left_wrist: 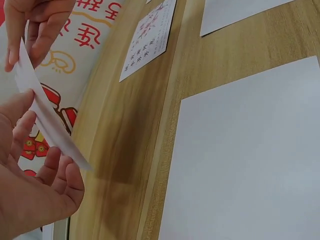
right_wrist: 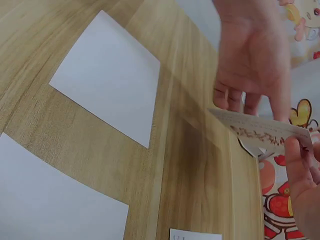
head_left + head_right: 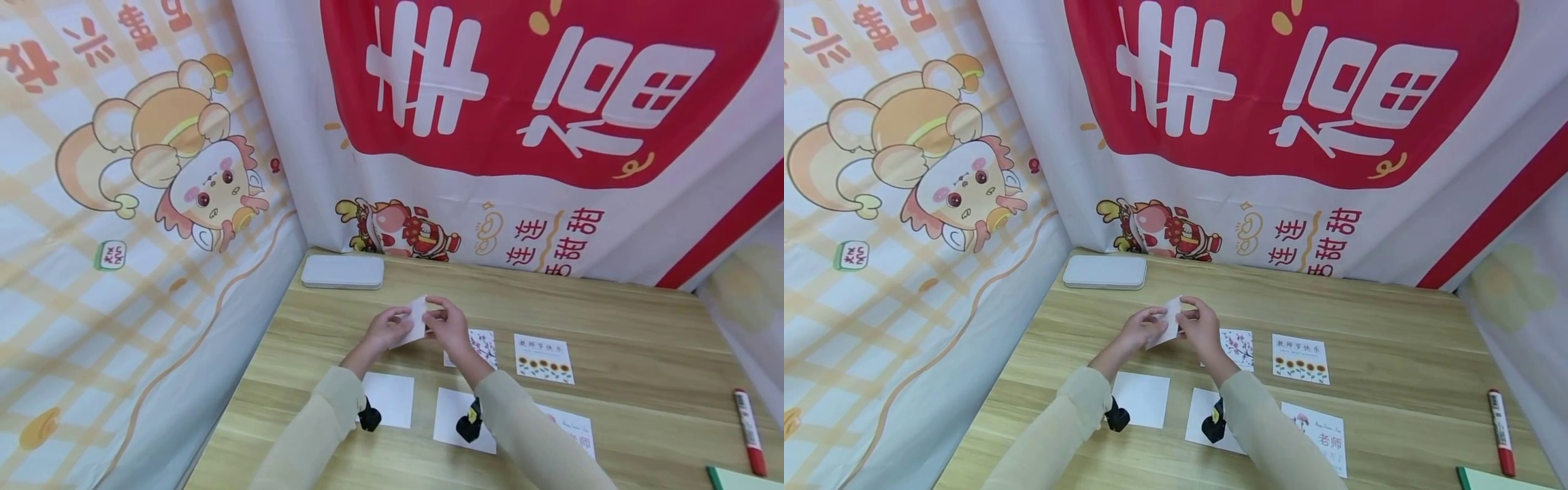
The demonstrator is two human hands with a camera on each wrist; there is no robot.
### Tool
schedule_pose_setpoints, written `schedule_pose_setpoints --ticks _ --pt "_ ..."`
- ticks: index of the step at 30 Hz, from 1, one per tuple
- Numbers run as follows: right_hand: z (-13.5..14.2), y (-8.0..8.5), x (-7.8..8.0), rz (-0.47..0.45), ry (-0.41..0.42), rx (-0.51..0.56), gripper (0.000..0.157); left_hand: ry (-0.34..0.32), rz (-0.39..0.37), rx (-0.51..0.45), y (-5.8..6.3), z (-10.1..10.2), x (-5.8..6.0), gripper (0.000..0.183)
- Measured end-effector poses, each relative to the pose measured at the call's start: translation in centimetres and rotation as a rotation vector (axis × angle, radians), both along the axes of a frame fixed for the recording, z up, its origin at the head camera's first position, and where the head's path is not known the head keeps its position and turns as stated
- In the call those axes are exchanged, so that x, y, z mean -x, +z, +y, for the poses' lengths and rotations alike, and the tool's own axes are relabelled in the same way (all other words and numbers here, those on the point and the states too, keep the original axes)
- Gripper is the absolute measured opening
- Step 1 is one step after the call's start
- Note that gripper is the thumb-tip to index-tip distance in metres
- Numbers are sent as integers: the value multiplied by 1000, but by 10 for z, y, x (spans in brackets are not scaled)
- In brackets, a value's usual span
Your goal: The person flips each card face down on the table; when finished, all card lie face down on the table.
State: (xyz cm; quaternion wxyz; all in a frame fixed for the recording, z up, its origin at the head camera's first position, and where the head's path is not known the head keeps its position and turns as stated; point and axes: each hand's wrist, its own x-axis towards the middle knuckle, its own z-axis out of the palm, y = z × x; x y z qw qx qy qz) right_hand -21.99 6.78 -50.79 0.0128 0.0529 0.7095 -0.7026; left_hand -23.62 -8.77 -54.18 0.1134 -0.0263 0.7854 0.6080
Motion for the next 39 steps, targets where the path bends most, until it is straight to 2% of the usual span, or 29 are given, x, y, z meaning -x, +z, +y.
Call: schedule_pose_setpoints --ticks 3,8,16,24,34,39 --pt "9 -3 1 -15 -7 41 36 20 -19 15 -3 -5 -2 41" --pt "24 -8 3 -57 -24 21 34 52 -46 -26 -3 -12 -4 39" --pt "37 -17 -1 -98 -20 -14 33 114 -78 -164 3 -19 -5 39" --pt "44 -26 -4 -152 -6 -43 30 118 -82 -266 9 -21 -11 42" --pt "53 -28 -7 -240 33 -23 32 83 -77 -378 6 -25 -17 46" --pt "53 -28 -9 -248 29 5 31 95 -72 -401 5 -24 -18 46"
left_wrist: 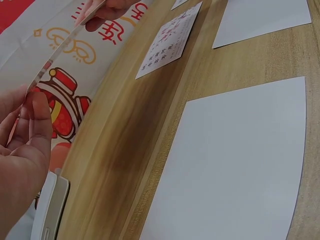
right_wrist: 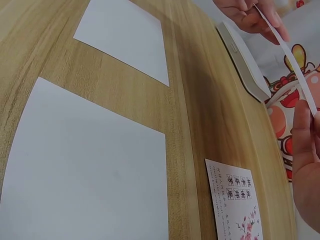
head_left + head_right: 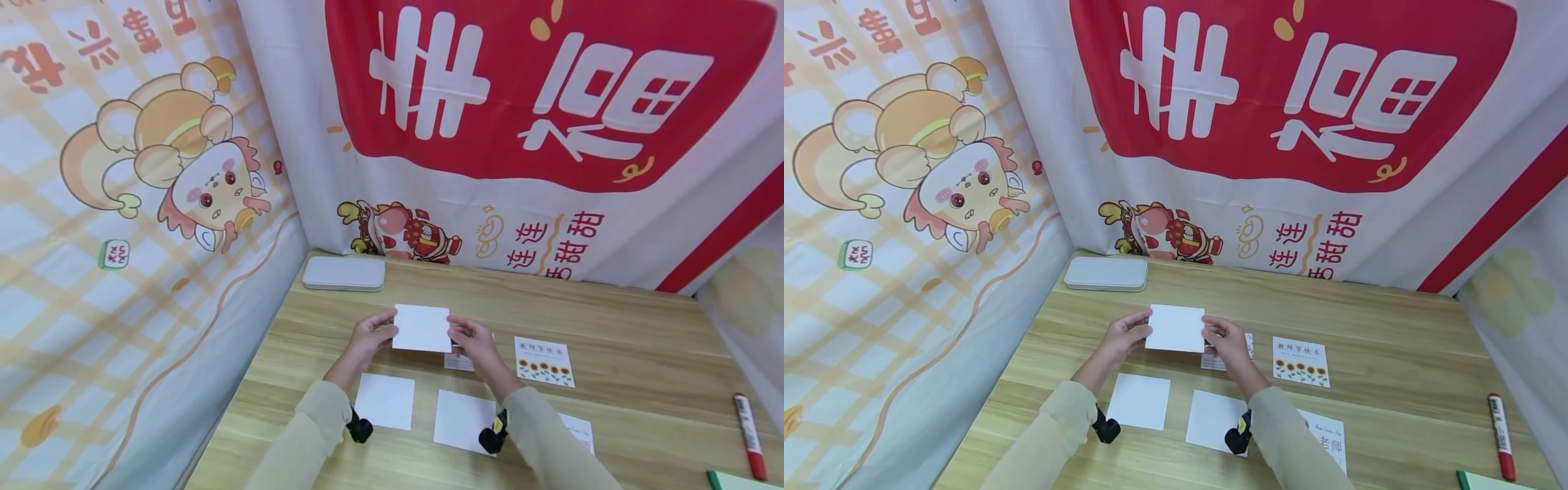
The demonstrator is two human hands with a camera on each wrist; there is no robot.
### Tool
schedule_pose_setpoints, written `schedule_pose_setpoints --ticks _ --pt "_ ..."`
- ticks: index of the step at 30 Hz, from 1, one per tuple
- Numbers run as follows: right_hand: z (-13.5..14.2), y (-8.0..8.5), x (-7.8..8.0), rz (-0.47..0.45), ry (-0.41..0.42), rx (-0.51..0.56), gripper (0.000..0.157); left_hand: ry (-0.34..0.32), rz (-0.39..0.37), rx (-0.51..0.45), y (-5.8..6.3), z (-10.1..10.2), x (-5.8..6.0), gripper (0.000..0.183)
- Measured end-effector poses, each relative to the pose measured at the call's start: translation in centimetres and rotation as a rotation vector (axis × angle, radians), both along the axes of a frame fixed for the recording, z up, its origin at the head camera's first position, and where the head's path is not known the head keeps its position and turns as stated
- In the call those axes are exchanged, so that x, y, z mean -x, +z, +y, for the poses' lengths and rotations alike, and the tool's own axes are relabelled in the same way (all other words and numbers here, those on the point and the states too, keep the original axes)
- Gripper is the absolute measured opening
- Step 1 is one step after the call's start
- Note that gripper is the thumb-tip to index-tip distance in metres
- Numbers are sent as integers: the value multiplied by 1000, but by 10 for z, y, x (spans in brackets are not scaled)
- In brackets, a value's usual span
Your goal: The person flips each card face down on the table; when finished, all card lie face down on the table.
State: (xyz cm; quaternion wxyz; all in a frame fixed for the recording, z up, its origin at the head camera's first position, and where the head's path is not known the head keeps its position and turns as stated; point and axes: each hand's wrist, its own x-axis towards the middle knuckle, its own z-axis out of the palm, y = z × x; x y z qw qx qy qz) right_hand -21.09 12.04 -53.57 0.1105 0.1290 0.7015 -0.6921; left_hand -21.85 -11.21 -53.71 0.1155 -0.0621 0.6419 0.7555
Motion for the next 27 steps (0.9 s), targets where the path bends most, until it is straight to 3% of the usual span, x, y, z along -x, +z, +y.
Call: schedule_pose_setpoints --ticks 15,23,27 --pt "-7 -12 -1 51 -35 55 30 42 -7 12 -6 -4 0 45" --pt "-24 -23 -4 79 -31 40 30 39 5 135 -15 -14 0 40" --pt "-34 -30 -5 46 -32 9 29 51 -7 189 -22 -19 -1 39"
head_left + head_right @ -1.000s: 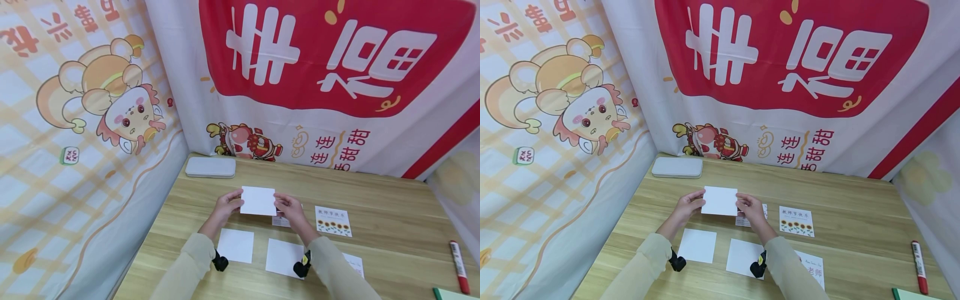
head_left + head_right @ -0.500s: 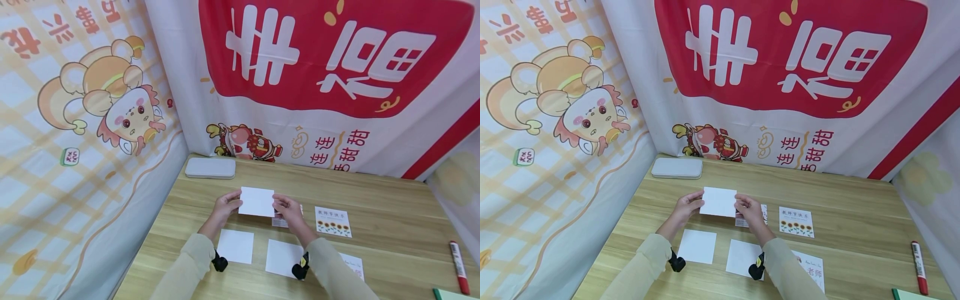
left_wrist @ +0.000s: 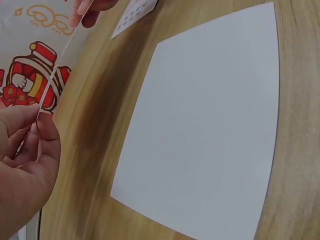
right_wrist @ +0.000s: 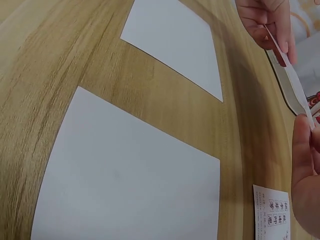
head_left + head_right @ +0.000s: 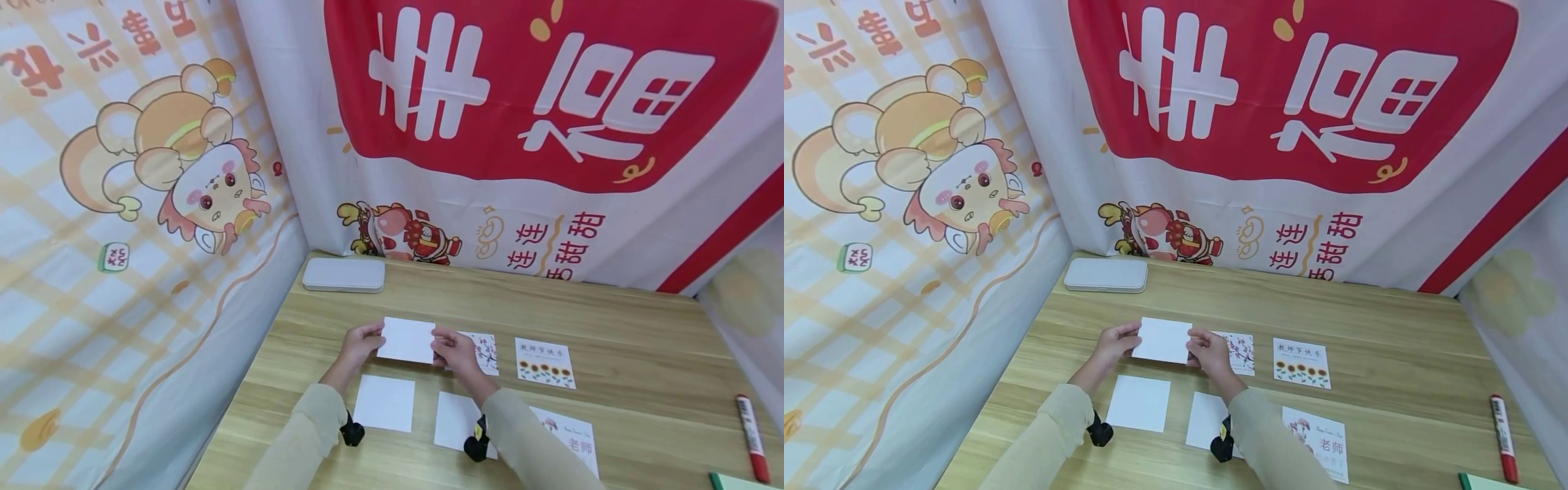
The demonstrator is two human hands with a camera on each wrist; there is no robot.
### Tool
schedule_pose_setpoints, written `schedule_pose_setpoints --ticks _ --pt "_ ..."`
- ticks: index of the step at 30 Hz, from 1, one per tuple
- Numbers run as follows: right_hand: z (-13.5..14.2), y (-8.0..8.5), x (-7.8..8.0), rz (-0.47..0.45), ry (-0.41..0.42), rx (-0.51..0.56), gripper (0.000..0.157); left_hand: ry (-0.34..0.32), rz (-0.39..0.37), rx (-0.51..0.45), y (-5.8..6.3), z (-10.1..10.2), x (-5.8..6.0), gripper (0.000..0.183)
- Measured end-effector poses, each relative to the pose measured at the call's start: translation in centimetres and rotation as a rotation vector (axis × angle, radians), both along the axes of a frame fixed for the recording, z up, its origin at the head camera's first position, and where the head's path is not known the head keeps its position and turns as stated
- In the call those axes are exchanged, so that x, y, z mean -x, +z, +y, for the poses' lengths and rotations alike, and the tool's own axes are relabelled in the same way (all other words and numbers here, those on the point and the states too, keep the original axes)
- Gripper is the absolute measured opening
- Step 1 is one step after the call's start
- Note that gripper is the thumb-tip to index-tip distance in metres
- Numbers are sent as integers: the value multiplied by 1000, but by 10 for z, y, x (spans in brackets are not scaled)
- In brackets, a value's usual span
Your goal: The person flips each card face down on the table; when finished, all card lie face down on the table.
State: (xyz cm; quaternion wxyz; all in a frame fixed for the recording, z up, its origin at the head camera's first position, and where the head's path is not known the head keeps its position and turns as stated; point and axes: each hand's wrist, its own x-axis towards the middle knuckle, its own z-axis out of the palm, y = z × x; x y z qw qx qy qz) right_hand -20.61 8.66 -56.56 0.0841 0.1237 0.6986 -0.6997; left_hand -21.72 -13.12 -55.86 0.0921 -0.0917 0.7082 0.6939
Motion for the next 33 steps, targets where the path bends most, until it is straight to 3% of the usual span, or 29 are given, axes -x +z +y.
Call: schedule_pose_setpoints --ticks 4,10,17,26,33 --pt "-9 -5 1 -30 6 9 29 27 -21 50 -9 -4 2 37" --pt "-16 -11 3 -56 -9 -30 29 16 -4 148 -18 -4 8 36" --pt "-18 -18 6 -84 -45 -72 27 48 8 186 -23 0 10 35" --pt "-19 -20 8 -12 -29 -173 24 118 39 230 -24 -4 10 30" --pt "-20 -13 6 105 85 -360 20 125 40 223 -27 -8 12 28"
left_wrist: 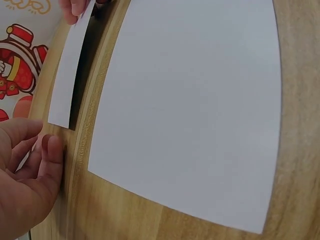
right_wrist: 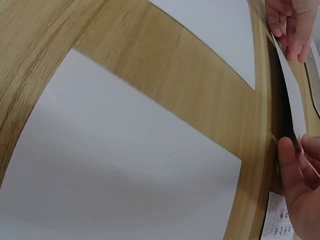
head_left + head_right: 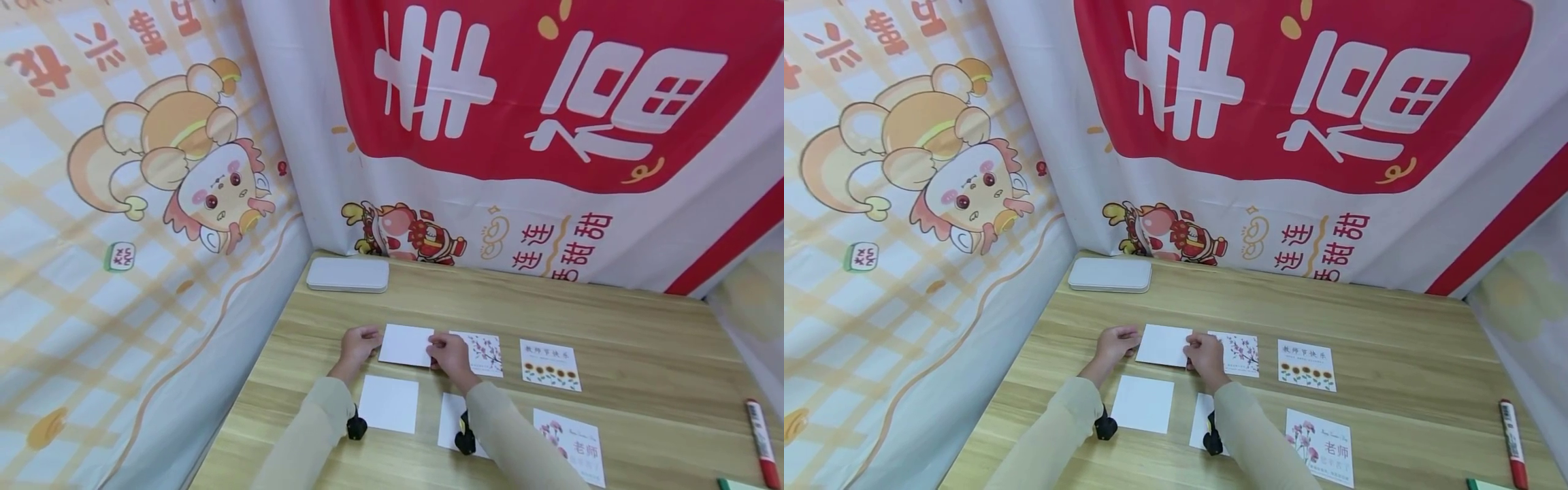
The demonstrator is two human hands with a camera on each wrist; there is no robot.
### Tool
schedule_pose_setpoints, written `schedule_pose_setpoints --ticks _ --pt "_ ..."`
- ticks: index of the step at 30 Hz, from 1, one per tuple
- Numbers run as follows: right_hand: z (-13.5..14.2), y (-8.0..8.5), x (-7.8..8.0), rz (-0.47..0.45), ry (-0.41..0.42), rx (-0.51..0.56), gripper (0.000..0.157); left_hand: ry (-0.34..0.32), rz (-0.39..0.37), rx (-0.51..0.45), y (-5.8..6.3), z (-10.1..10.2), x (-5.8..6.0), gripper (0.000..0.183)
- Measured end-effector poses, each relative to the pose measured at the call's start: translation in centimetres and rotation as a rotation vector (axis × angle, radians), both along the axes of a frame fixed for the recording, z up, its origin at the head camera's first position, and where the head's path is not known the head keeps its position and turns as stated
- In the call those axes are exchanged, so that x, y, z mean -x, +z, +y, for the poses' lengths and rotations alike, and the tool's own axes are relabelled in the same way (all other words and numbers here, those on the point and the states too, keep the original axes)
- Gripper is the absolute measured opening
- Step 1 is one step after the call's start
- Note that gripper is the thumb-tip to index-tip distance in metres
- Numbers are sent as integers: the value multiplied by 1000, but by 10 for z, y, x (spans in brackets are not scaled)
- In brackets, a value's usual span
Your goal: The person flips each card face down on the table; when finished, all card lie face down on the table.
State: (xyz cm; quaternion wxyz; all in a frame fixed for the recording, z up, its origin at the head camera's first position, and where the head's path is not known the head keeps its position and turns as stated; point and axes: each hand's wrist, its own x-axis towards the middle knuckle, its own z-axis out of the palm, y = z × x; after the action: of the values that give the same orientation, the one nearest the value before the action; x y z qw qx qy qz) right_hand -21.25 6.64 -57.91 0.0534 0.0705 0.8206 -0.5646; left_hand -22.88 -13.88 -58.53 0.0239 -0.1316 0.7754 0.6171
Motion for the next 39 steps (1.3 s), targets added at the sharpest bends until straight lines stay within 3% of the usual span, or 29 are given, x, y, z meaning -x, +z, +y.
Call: schedule_pose_setpoints --ticks 5,9,17,22,26,30,35,39 --pt "-2 4 -1 9 69 -99 19 6 -7 -12 1 0 -1 28" --pt "-2 3 -2 -7 76 -71 20 -2 -5 -5 3 1 -2 29" --pt "29 4 -1 2 -22 159 26 0 25 31 4 6 -4 28" --pt "73 11 -2 -11 -111 115 28 6 61 98 10 16 -6 29" --pt "111 14 -5 -51 -171 89 30 -24 79 103 18 35 -3 31" --pt "139 16 -10 -75 -182 59 30 -97 54 60 25 65 -1 34" --pt "153 13 -19 -125 -180 -4 35 -198 -6 -9 24 102 -6 34" --pt "156 8 -24 -118 -179 -30 34 -232 -49 -12 19 125 -10 33"
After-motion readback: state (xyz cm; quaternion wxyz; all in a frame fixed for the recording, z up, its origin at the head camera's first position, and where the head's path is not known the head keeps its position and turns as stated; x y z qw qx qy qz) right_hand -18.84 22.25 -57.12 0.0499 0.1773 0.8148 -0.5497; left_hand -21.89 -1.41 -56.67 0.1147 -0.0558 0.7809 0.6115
